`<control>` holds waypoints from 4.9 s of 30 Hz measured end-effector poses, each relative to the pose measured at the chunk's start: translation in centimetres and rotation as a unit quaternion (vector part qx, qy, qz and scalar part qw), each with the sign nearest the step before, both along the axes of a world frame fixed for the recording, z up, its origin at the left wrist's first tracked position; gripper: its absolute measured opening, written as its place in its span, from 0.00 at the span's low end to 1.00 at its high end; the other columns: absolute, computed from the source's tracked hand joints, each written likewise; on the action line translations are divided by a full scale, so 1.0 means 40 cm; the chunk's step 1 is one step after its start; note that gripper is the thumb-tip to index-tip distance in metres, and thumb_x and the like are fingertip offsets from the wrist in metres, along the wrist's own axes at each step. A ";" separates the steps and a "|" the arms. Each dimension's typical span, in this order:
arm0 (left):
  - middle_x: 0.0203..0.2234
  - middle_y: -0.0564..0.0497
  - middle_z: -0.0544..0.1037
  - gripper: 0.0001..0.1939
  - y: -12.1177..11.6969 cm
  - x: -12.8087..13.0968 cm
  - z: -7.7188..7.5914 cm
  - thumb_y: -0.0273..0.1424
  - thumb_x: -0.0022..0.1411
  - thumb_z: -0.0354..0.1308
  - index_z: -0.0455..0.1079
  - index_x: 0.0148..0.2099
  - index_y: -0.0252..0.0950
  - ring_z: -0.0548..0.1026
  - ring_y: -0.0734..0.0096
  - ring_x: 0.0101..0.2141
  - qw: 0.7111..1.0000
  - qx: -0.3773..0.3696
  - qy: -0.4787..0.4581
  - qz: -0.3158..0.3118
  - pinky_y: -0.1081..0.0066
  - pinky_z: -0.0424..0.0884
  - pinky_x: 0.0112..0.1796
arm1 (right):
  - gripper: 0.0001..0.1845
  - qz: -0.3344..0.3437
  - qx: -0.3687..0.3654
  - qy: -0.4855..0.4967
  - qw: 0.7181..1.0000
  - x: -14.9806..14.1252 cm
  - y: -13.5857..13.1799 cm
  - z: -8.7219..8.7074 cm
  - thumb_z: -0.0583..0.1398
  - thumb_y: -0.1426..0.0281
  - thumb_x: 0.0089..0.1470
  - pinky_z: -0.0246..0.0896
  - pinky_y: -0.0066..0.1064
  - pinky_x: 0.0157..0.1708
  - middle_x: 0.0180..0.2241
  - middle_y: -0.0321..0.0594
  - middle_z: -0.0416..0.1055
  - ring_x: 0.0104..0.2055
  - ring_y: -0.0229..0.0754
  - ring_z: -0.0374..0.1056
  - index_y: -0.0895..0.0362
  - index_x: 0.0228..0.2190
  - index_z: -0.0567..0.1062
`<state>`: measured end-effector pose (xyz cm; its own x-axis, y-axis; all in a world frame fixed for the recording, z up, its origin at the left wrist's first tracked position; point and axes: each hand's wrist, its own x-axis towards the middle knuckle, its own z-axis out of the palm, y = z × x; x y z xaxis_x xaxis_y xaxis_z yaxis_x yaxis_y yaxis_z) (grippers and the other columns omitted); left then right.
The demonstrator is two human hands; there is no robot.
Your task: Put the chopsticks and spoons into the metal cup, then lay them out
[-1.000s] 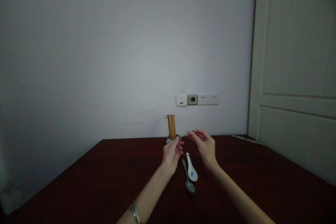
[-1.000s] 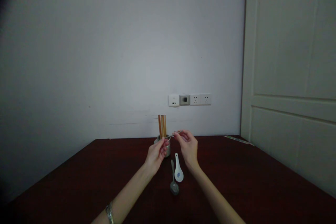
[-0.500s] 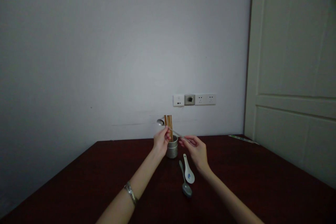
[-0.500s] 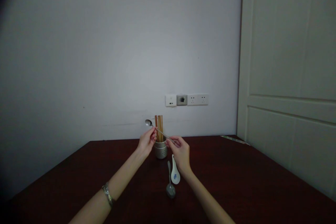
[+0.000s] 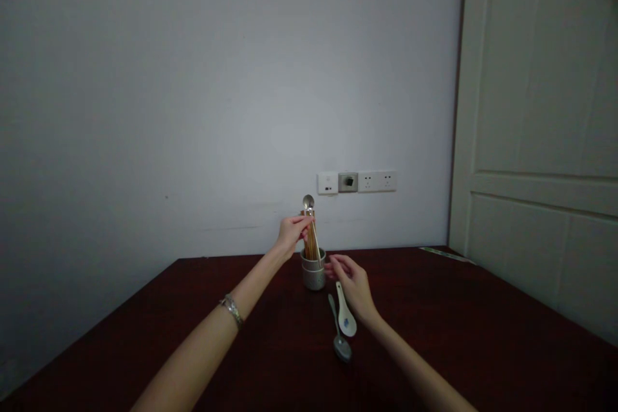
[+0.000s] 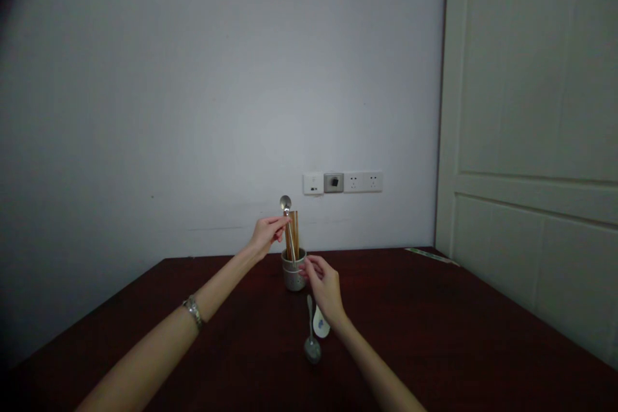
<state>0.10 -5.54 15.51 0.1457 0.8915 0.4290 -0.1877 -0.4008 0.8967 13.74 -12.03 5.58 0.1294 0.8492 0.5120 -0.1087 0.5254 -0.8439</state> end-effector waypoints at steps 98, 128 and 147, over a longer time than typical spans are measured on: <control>0.20 0.51 0.75 0.14 0.184 -0.045 -0.263 0.35 0.50 0.53 0.76 0.29 0.29 0.69 0.71 0.24 0.924 0.019 0.301 0.236 0.75 0.59 0.26 | 0.19 -0.215 -0.164 -0.112 0.956 0.307 0.153 -0.222 0.52 0.60 0.45 0.62 0.28 0.23 0.19 0.41 0.72 0.21 0.40 0.68 0.62 0.29 0.73; 0.24 0.47 0.77 0.12 0.173 -0.045 -0.265 0.28 0.50 0.55 0.75 0.36 0.28 0.72 0.71 0.26 0.915 0.011 0.320 0.243 0.75 0.63 0.27 | 0.19 -0.216 -0.164 -0.126 0.954 0.311 0.166 -0.232 0.52 0.60 0.45 0.61 0.28 0.24 0.19 0.41 0.72 0.22 0.41 0.69 0.62 0.29 0.74; 0.22 0.47 0.76 0.13 0.188 -0.045 -0.275 0.30 0.50 0.55 0.75 0.36 0.28 0.70 0.73 0.24 0.918 0.018 0.310 0.248 0.75 0.63 0.27 | 0.20 -0.215 -0.168 -0.138 0.952 0.312 0.163 -0.229 0.52 0.60 0.45 0.62 0.29 0.25 0.19 0.40 0.72 0.22 0.41 0.69 0.62 0.30 0.74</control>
<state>-1.70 1.98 4.51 -0.0485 0.9010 0.4311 0.5669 -0.3306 0.7546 26.20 -5.49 -3.57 0.4019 0.8697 0.2864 0.3059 0.1672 -0.9373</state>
